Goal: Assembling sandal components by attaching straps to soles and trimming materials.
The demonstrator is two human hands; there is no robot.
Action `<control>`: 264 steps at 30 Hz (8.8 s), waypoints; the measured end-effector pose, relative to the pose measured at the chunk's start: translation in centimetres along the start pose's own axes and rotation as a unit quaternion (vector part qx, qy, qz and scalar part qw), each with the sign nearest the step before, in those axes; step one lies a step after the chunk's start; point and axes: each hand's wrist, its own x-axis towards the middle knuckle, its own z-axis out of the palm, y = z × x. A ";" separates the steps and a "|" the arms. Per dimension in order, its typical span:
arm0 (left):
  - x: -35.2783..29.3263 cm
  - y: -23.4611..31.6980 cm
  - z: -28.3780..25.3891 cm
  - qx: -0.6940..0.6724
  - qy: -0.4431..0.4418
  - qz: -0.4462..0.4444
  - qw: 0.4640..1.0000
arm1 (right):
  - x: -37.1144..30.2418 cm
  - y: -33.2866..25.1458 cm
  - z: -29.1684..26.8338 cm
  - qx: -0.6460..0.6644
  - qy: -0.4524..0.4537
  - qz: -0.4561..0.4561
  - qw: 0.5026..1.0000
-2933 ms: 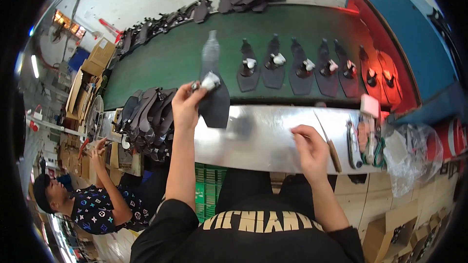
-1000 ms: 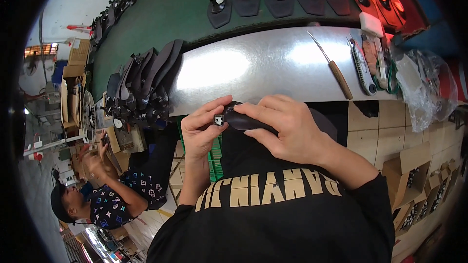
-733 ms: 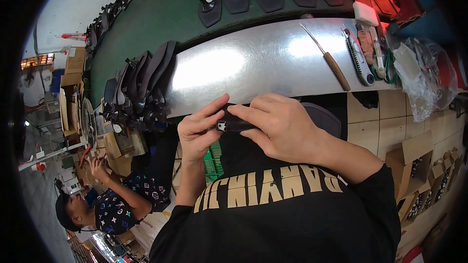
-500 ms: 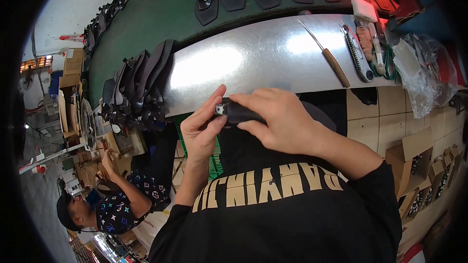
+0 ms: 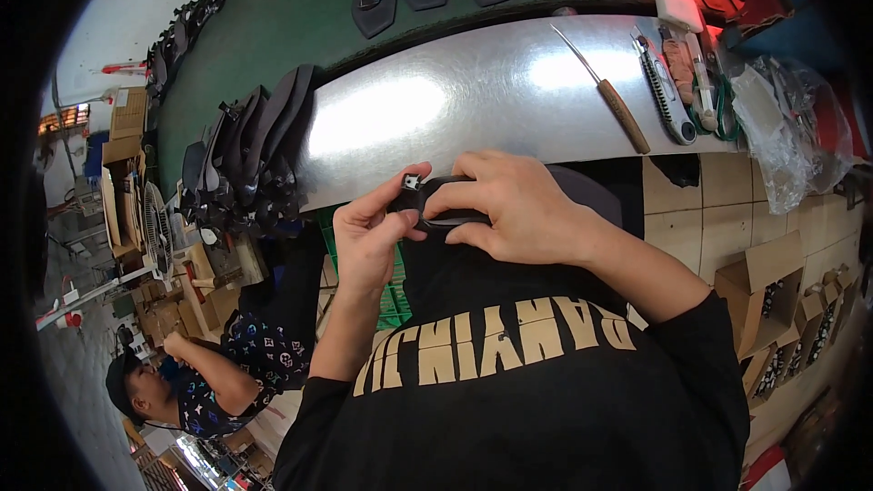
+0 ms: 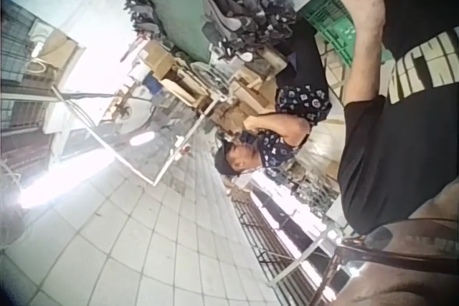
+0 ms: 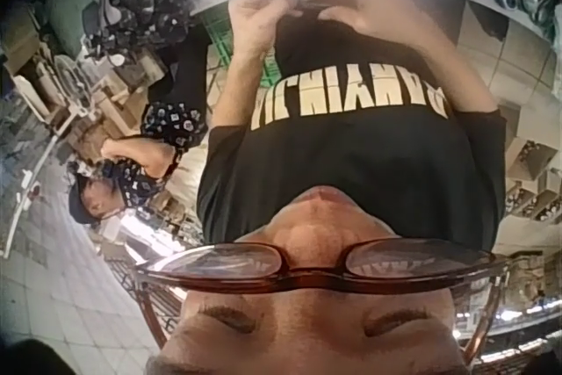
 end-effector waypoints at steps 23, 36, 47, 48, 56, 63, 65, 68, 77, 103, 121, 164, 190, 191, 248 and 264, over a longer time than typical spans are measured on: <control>0.0 1.9 0.3 -0.177 0.025 -0.113 0.977 | -1.3 0.5 1.6 -0.071 0.118 -0.082 0.987; 0.1 1.5 0.3 -0.021 -0.072 -0.160 0.984 | -1.9 -0.3 1.2 0.049 0.100 0.051 0.993; -0.7 0.7 0.9 0.081 -0.020 -0.057 0.995 | -0.9 0.3 0.0 0.211 0.011 0.149 0.966; -0.6 0.8 1.0 0.091 -0.007 -0.028 0.995 | -0.5 0.4 -0.4 0.248 -0.021 0.171 0.953; 1.8 -1.5 -2.8 -0.124 0.228 0.026 0.965 | 1.4 3.5 -5.6 -0.213 0.393 -0.036 0.894; 1.9 -5.5 -3.1 -0.426 0.128 -0.188 0.876 | -3.2 10.9 -3.4 -0.370 0.280 0.135 0.876; 2.0 -5.9 -3.3 -0.448 0.129 -0.193 0.863 | -3.0 9.3 -2.6 -0.234 0.269 0.117 0.927; 2.9 -5.8 -1.9 -0.484 0.110 -0.221 0.839 | -2.9 5.3 1.0 0.083 0.166 0.129 0.974; 2.8 -5.4 0.9 -0.489 0.131 -0.251 0.825 | -2.2 3.8 6.2 0.367 0.030 0.179 0.912; 3.0 -2.5 0.6 -0.269 0.256 -0.003 0.929 | -0.8 2.2 5.5 0.021 0.131 0.001 0.991; 5.9 0.9 -3.6 -0.469 0.202 0.007 0.860 | 0.7 -2.1 7.7 0.099 -0.012 -0.122 0.988; -3.1 0.1 -10.1 0.070 0.455 0.354 0.814 | 2.9 -1.7 6.4 0.209 -0.089 0.054 0.972; 2.5 -3.1 -0.9 -0.146 0.043 -0.044 0.987 | -1.1 2.1 3.2 0.323 0.038 0.273 0.905; 2.4 -3.1 -0.9 -0.139 0.046 -0.040 0.988 | -0.9 1.8 3.2 0.318 0.034 0.270 0.908; 0.1 0.6 -2.6 -0.140 -0.050 -0.086 0.985 | 0.9 2.0 0.8 0.535 -0.049 0.326 0.778; -2.6 13.0 -38.8 0.371 0.602 0.193 0.680 | -2.0 10.7 -6.6 -0.251 0.299 0.136 0.910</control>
